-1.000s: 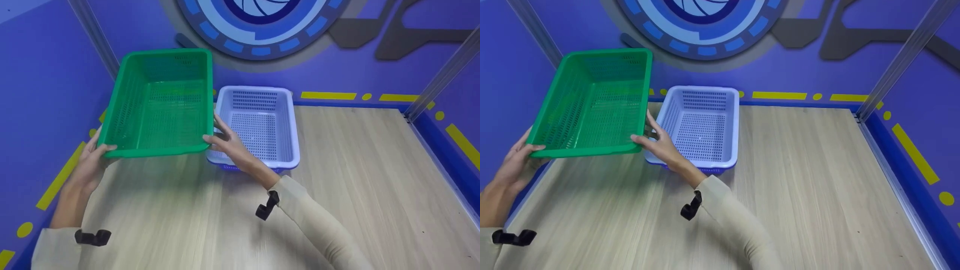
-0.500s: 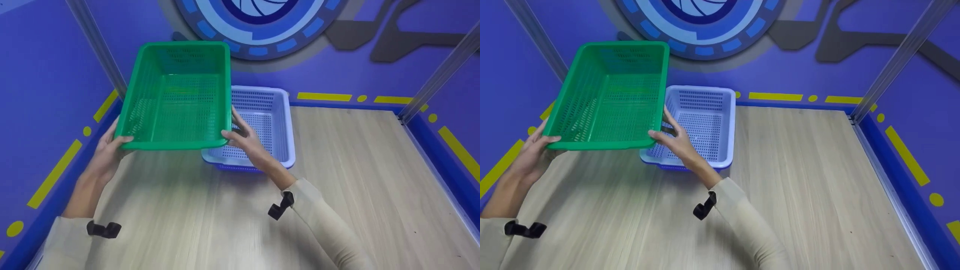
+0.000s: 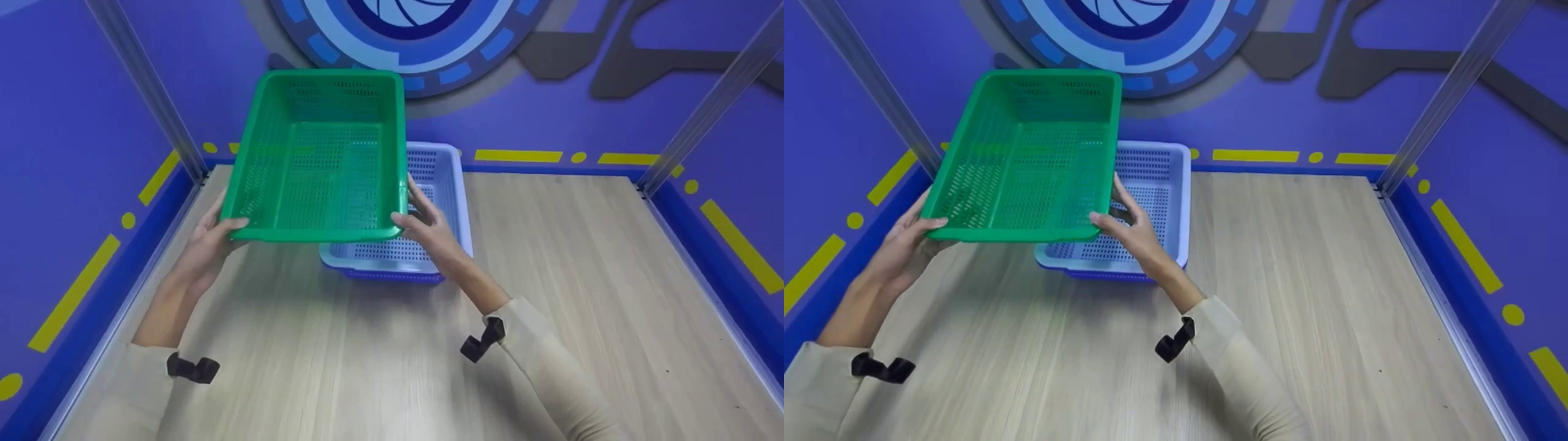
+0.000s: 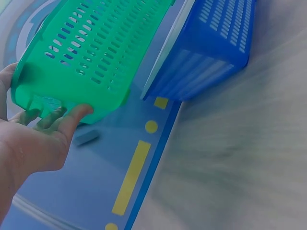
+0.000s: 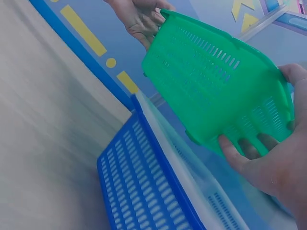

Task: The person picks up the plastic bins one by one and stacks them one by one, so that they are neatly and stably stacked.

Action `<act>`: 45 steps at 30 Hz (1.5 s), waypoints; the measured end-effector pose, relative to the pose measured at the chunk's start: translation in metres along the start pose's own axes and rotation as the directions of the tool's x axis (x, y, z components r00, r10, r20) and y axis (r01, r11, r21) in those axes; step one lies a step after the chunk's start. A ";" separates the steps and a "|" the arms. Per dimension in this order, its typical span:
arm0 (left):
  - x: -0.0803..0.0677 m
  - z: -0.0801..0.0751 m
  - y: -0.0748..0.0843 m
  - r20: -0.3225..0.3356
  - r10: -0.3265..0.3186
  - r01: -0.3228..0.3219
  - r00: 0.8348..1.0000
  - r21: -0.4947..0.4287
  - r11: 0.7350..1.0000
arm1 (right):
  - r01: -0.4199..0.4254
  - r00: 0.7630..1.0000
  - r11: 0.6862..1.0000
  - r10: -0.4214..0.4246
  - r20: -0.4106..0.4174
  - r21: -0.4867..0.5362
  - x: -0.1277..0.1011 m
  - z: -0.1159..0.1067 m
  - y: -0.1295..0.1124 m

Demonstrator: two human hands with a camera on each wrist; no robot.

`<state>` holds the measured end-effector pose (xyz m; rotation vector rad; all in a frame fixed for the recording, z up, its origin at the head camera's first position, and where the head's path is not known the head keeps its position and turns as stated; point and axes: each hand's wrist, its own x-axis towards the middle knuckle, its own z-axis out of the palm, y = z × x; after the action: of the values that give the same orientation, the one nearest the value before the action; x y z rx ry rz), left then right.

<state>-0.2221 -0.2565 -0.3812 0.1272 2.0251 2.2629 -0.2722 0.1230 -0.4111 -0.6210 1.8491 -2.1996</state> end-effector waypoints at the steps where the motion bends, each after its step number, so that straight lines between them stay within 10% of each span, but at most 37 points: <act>1: 0.001 0.002 0.000 0.008 -0.007 0.007 1.000 -0.001 1.000 | 0.002 1.000 1.000 -0.002 -0.001 -0.002 -0.001 -0.002 0.000; 45: 0.046 0.077 -0.029 0.230 -0.022 0.022 0.973 0.001 1.000 | -0.057 0.990 0.998 0.056 -0.130 -0.002 -0.053 -0.083 -0.011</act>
<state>-0.2574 -0.1712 -0.4018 0.3483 1.8960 2.1245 -0.2599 0.2205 -0.4205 -0.4297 1.9102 -2.2483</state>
